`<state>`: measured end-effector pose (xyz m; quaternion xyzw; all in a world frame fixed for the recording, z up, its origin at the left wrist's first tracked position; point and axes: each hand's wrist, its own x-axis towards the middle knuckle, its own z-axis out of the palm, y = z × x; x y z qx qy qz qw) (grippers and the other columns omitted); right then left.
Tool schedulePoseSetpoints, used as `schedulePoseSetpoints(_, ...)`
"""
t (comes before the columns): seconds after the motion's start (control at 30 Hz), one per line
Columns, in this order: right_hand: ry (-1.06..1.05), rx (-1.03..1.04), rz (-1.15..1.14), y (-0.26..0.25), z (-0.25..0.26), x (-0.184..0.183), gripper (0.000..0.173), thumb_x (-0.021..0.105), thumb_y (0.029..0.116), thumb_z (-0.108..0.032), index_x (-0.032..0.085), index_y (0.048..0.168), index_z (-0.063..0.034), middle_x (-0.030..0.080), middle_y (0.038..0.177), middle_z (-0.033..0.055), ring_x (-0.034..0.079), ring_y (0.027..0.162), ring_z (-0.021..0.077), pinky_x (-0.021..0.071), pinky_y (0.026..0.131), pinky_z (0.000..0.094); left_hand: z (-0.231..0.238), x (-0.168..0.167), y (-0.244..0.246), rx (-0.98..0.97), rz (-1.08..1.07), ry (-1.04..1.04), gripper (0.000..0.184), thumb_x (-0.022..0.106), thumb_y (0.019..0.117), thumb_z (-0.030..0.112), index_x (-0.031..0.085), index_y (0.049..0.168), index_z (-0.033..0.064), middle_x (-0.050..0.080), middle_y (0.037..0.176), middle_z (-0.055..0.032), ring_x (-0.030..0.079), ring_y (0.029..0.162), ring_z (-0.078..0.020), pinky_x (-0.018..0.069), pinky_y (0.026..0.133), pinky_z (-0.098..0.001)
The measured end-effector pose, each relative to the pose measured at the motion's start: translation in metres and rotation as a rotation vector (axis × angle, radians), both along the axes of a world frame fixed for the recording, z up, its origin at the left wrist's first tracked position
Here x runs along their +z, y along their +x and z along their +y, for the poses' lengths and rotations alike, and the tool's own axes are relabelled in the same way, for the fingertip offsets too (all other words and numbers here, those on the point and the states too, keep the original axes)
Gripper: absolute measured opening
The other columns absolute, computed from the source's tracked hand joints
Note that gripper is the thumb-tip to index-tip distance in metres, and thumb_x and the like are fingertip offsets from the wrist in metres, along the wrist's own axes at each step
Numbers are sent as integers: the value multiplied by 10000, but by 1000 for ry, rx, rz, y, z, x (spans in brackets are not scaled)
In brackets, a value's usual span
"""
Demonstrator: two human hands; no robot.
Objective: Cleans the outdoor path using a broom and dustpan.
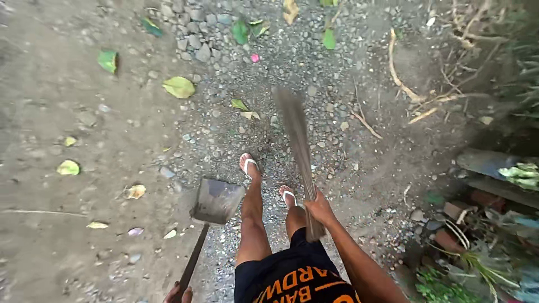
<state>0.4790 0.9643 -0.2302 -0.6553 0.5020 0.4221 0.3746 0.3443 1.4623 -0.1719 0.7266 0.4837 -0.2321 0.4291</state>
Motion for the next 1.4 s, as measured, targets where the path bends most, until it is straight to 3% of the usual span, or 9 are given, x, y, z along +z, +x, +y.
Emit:
schedulePoseSetpoints(0.13, 113, -147, -20, 111, 102, -46, 543, 778, 876, -196, 586, 1317, 56, 655, 1221, 250, 641, 1124, 340, 519, 984, 528, -7, -1, 2, 30, -20, 30, 605, 624, 896, 125, 396, 1425, -59, 441, 1489, -225, 503, 1289, -231, 502, 1003, -440)
schedulePoseSetpoints(0.33, 789, 332, -337, 218, 265, -33, 680, 821, 810, -199, 569, 1425, -57, 685, 1253, 201, 653, 1175, 327, 517, 1015, 564, 1, -3, 11, 4, -39, 45, 583, 627, 886, 112, 422, 1397, -79, 470, 1461, -234, 510, 1289, -221, 493, 1017, -416)
schedulePoseSetpoints(0.5, 704, 403, -445, 207, 201, 50, 706, 809, 834, -250, 548, 1473, -103, 698, 1262, 165, 674, 1158, 281, 534, 1023, 531, 21, 11, 34, 32, -25, 56, 505, 654, 924, 126, 490, 1375, -32, 606, 1228, -125, 593, 979, -112, 536, 865, -336)
schedulePoseSetpoints(0.7, 166, 91, -71, 159, 45, 78, 667, 817, 832, -209, 534, 1407, -23, 680, 1155, 190, 688, 1008, 269, 575, 898, 467, 23, 70, 48, 164, 39, 68, 569, 657, 901, 137, 456, 1418, 11, 547, 1358, -137, 572, 1128, -176, 538, 913, -402)
schedulePoseSetpoints(0.87, 302, -128, 54, 174, 145, 11, 598, 791, 857, -174, 543, 1356, 42, 654, 1212, 239, 651, 1100, 330, 550, 941, 519, -1, 74, 58, 237, 31, 145, 553, 661, 895, 139, 477, 1407, 42, 562, 1343, -100, 584, 1094, -151, 549, 861, -377)
schedulePoseSetpoints(1.03, 918, 201, -59, 243, 237, -8, 444, 793, 879, -190, 644, 1255, -5, 700, 1110, 193, 677, 1017, 276, 548, 927, 495, -46, 64, 80, 231, 3, 241, 550, 652, 918, 148, 467, 1411, -8, 581, 1304, -132, 608, 1027, -133, 552, 873, -356)
schedulePoseSetpoints(1.13, 1004, 403, -234, 253, 179, 25, 669, 800, 859, -235, 548, 1464, -101, 695, 1240, 166, 673, 1132, 260, 533, 1006, 508, -65, 73, 103, 192, -61, 287, 535, 654, 915, 114, 464, 1385, -56, 578, 1317, -152, 597, 1089, -124, 529, 944, -340)
schedulePoseSetpoints(1.27, 588, 197, -313, 252, 25, 45, 725, 799, 823, -211, 517, 1472, -55, 710, 1205, 126, 707, 1049, 188, 594, 949, 415, -70, 75, 156, 97, -176, 311, 505, 631, 910, 63, 456, 1342, -130, 558, 1349, -191, 557, 1182, -131, 502, 1001, -352)
schedulePoseSetpoints(1.4, 155, -170, -167, 290, -82, -18, 702, 776, 882, -165, 420, 1468, -14, 670, 1106, 208, 713, 867, 286, 628, 769, 458, -81, 80, 201, 5, -260, 305, 407, 627, 877, 28, 499, 1236, -116, 577, 1321, -151, 543, 1246, -124, 477, 1057, -339)
